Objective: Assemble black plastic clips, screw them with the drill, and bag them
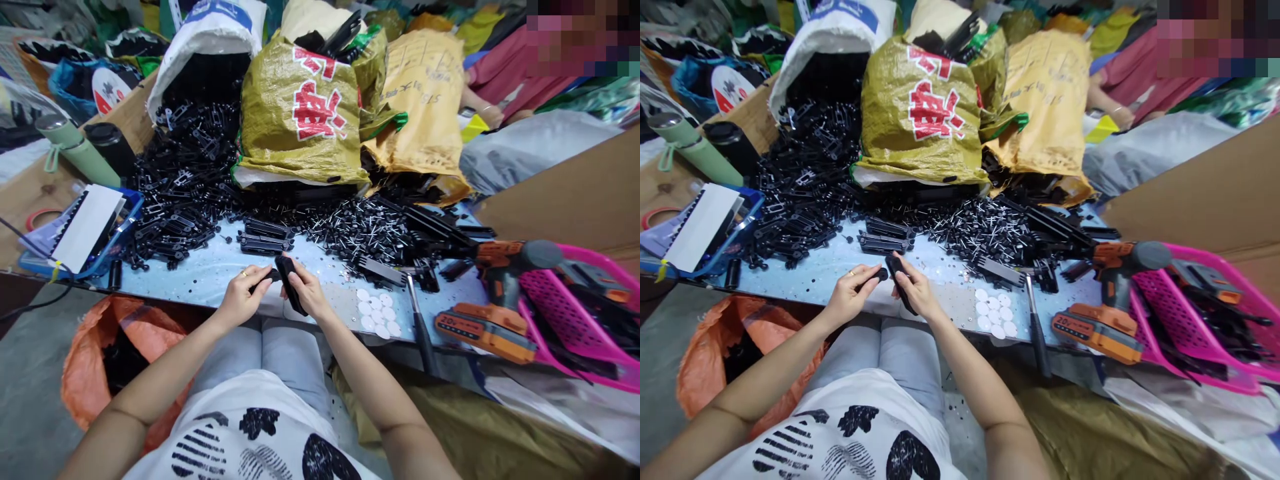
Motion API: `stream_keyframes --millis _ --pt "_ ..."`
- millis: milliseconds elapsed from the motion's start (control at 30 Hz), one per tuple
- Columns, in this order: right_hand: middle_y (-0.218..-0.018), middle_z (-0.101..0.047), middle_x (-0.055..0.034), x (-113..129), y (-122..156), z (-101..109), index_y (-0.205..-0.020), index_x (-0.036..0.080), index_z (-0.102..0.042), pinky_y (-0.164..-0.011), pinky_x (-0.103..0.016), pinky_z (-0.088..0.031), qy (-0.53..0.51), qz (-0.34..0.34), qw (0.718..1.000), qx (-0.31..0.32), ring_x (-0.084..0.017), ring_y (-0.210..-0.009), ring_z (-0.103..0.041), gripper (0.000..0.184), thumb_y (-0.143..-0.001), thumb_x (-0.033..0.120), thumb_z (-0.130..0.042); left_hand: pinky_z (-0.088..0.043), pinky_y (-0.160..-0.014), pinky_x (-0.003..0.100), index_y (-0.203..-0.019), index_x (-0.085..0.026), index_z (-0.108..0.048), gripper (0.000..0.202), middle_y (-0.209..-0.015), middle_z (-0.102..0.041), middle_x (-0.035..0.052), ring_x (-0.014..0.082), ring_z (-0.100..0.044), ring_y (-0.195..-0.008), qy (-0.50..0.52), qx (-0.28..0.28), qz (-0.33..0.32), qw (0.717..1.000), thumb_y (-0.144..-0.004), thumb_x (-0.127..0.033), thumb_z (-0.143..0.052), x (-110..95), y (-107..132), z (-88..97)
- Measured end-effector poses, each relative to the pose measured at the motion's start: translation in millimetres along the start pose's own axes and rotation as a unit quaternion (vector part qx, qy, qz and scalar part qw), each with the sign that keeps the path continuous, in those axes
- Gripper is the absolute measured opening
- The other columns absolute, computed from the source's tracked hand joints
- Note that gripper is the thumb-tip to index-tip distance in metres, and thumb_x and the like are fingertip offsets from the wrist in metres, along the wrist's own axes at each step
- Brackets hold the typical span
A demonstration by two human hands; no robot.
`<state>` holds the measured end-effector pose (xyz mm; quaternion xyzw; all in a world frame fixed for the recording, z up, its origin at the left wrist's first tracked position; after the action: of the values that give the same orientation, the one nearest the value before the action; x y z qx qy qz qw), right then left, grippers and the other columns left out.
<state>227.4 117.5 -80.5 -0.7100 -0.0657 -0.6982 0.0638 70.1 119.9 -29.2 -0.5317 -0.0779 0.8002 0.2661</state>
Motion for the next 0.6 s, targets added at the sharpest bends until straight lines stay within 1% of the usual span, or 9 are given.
stream_keyframes --millis 67,133,200,267,333,367,500,533,600 --pt "-0.074 -0.06 -0.0005 3.9 0.6 -1.5 -0.14 0.021 -0.04 -0.055 -0.025 -0.05 0.019 0.014 0.999 0.027 -0.009 -0.053 -0.054 0.06 -0.088 0.051 -0.048 -0.051 -0.082 0.031 -0.121 -0.019 -0.06 0.034 -0.097 -0.064 0.009 0.0175 -0.061 -0.09 -0.018 -0.008 0.003 1.0 -0.089 -0.026 -0.051 -2.6 1.7 -2.6" --pt "-0.089 -0.061 -0.0032 8.6 2.2 0.2 -0.137 0.024 -0.044 -0.057 -0.026 -0.052 0.064 0.044 0.996 0.045 -0.008 -0.055 -0.054 0.055 -0.088 0.049 -0.05 -0.051 -0.082 0.031 -0.122 -0.018 -0.059 0.036 -0.097 -0.064 0.009 0.0178 -0.061 -0.089 -0.048 -0.01 0.013 0.999 -0.088 -0.026 -0.053 -3.6 2.8 -3.5" --pt "-0.099 -0.059 -0.0045 12.5 3.8 2.5 -0.137 0.027 -0.045 -0.061 -0.027 -0.053 0.122 0.072 0.988 0.063 -0.007 -0.057 -0.054 0.051 -0.089 0.045 -0.05 -0.051 -0.081 0.031 -0.124 -0.018 -0.057 0.037 -0.096 -0.063 0.0085 0.0176 -0.06 -0.088 -0.074 -0.004 0.022 0.997 -0.088 -0.027 -0.053 -4.4 3.9 -4.3" --pt "-0.099 -0.058 -0.0048 16.1 4.9 4.0 -0.138 0.027 -0.043 -0.064 -0.027 -0.053 0.168 0.099 0.979 0.065 -0.008 -0.061 -0.054 0.051 -0.09 0.042 -0.05 -0.051 -0.08 0.03 -0.126 -0.019 -0.056 0.037 -0.094 -0.062 0.0079 0.0169 -0.059 -0.087 -0.088 -0.004 0.021 0.996 -0.09 -0.027 -0.05 -6.1 4.7 -6.2" --pt "-0.097 -0.058 -0.0051 20.1 5.5 3.3 -0.14 0.026 -0.041 -0.065 -0.027 -0.053 0.188 0.123 0.974 0.038 -0.009 -0.063 -0.054 0.052 -0.091 0.041 -0.049 -0.051 -0.079 0.029 -0.125 -0.02 -0.057 0.036 -0.094 -0.061 0.0078 0.0163 -0.059 -0.087 -0.095 -0.03 0.009 0.995 -0.091 -0.026 -0.048 -9.7 5.0 -9.1" --pt "-0.096 -0.057 -0.0051 21.7 6.0 1.6 -0.14 0.025 -0.04 -0.065 -0.027 -0.053 0.189 0.132 0.973 0.018 -0.009 -0.064 -0.054 0.053 -0.091 0.041 -0.049 -0.051 -0.079 0.029 -0.125 -0.02 -0.057 0.035 -0.094 -0.06 0.008 0.016 -0.059 -0.087 -0.096 -0.055 0.0 0.994 -0.092 -0.025 -0.047 -12.3 5.0 -10.5" --pt "-0.096 -0.057 -0.0067 22.7 8.5 -13.6 -0.142 0.024 -0.037 -0.064 -0.028 -0.053 0.169 0.141 0.974 -0.048 -0.011 -0.063 -0.053 0.055 -0.092 0.046 -0.044 -0.051 -0.078 0.029 -0.127 -0.019 -0.055 0.036 -0.094 -0.06 0.0093 0.0156 -0.058 -0.086 -0.093 -0.178 -0.047 0.979 -0.093 -0.022 -0.044 -23.3 6.3 -13.2" --pt "-0.098 -0.057 -0.008 22.1 9.2 -17.8 -0.142 0.023 -0.037 -0.064 -0.028 -0.053 0.168 0.141 0.974 -0.055 -0.012 -0.064 -0.054 0.057 -0.092 0.047 -0.044 -0.051 -0.078 0.03 -0.128 -0.019 -0.055 0.037 -0.095 -0.06 0.0095 0.0156 -0.058 -0.087 -0.091 -0.192 -0.055 0.976 -0.092 -0.021 -0.045 -24.7 6.2 -13.2" --pt "-0.1 -0.057 -0.0092 21.1 10.4 -23.3 -0.143 0.022 -0.035 -0.066 -0.03 -0.053 0.17 0.144 0.972 -0.07 -0.013 -0.067 -0.055 0.058 -0.091 0.048 -0.043 -0.051 -0.078 0.03 -0.127 -0.02 -0.055 0.037 -0.095 -0.06 0.0093 0.0153 -0.058 -0.086 -0.084 -0.196 -0.06 0.975 -0.092 -0.021 -0.046 -24.7 4.2 -10.8"
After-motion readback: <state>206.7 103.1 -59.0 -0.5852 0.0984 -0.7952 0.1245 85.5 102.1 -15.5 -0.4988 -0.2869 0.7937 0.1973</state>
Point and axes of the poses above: each hand's wrist, its own y-axis away from the middle knuckle, its own z-axis out of the back of the hand, x = y × z, the point moved 6 cm from there along -y, towards the middle knuckle
